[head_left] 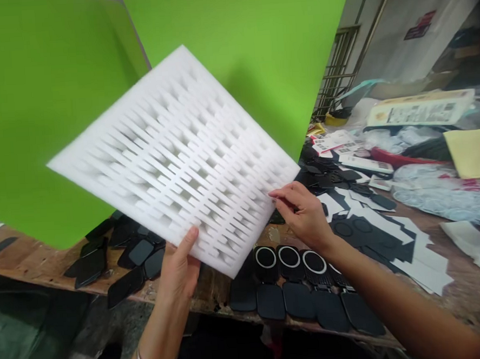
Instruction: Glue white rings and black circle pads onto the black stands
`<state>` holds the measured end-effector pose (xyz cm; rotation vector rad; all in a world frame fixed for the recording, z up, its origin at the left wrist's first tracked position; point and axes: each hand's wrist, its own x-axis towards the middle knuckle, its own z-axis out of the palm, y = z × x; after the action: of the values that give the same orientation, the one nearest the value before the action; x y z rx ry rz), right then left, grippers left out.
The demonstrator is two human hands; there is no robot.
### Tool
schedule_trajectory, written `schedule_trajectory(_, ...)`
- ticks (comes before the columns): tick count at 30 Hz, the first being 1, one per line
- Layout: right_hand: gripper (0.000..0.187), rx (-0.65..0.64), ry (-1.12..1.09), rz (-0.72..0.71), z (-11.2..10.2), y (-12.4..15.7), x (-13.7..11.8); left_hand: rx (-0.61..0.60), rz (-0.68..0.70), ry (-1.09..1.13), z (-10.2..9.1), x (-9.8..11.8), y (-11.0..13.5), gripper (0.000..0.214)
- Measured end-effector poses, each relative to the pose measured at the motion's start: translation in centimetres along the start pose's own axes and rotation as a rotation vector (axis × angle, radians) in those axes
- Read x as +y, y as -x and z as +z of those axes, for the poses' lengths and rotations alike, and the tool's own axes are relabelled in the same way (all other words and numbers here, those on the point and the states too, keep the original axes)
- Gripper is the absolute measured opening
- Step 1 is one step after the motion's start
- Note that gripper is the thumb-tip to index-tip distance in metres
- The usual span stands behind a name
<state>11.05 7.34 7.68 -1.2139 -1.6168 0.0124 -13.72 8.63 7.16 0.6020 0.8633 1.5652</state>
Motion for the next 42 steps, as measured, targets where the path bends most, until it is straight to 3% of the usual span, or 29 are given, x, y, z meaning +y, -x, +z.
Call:
schedule_trajectory(5, 0.028, -0.018, 0.133, -0.025, 0.4, 0.4, -0.6, 0.049, -0.121, 0.022, -0.4, -0.6, -0.5, 0.038)
schedule_trajectory(10, 0.026, -0.075, 0.256, 0.091, 0.1, 0.5, -2.0, 0.072, -0.241, 0.039, -0.6, -1.0, -1.1, 0.032)
schedule_trajectory(13, 0.019, -0.053, 0.13, 0.127, -0.2, 0.2, -2.8, 0.091, -0.254, 0.04, -0.3, -1.0, -1.0, 0.034)
schedule_trajectory(18, 0.013, 0.108, -0.166, 0.085, -1.3, 0.9, -4.5, 0.119, -0.202, 0.069, -0.2, -0.3, -1.6, 0.034)
schedule_trajectory(21, 0.014, 0.141, -0.221, 0.181, -2.0, 2.0, -4.5, 0.135, -0.132, 0.086, -0.8, 0.7, -2.1, 0.029)
schedule_trajectory(24, 0.017, -0.043, -0.239, 0.392, -1.6, 2.9, -2.9, 0.159, -0.038, 0.105, -1.6, 1.7, -2.6, 0.027)
schedule_trajectory(27, 0.02, -0.316, -0.287, 0.586, 0.5, 4.1, -1.0, 0.153, 0.046, 0.116, -2.5, 2.6, -2.8, 0.027)
schedule_trajectory(30, 0.016, -0.507, -0.248, 0.606, 3.3, 5.6, 0.0, 0.093, 0.129, 0.087, -3.2, 3.2, -3.0, 0.03)
schedule_trajectory(35, 0.016, -0.542, -0.078, 0.46, 6.6, 6.8, -0.1, 0.022, 0.173, 0.049, -4.5, 3.8, -3.1, 0.03)
schedule_trajectory(42, 0.02, -0.603, 0.06, 0.436, 8.5, 6.2, 0.6, 0.053, 0.15, 0.053, -5.8, 3.5, -3.2, 0.031)
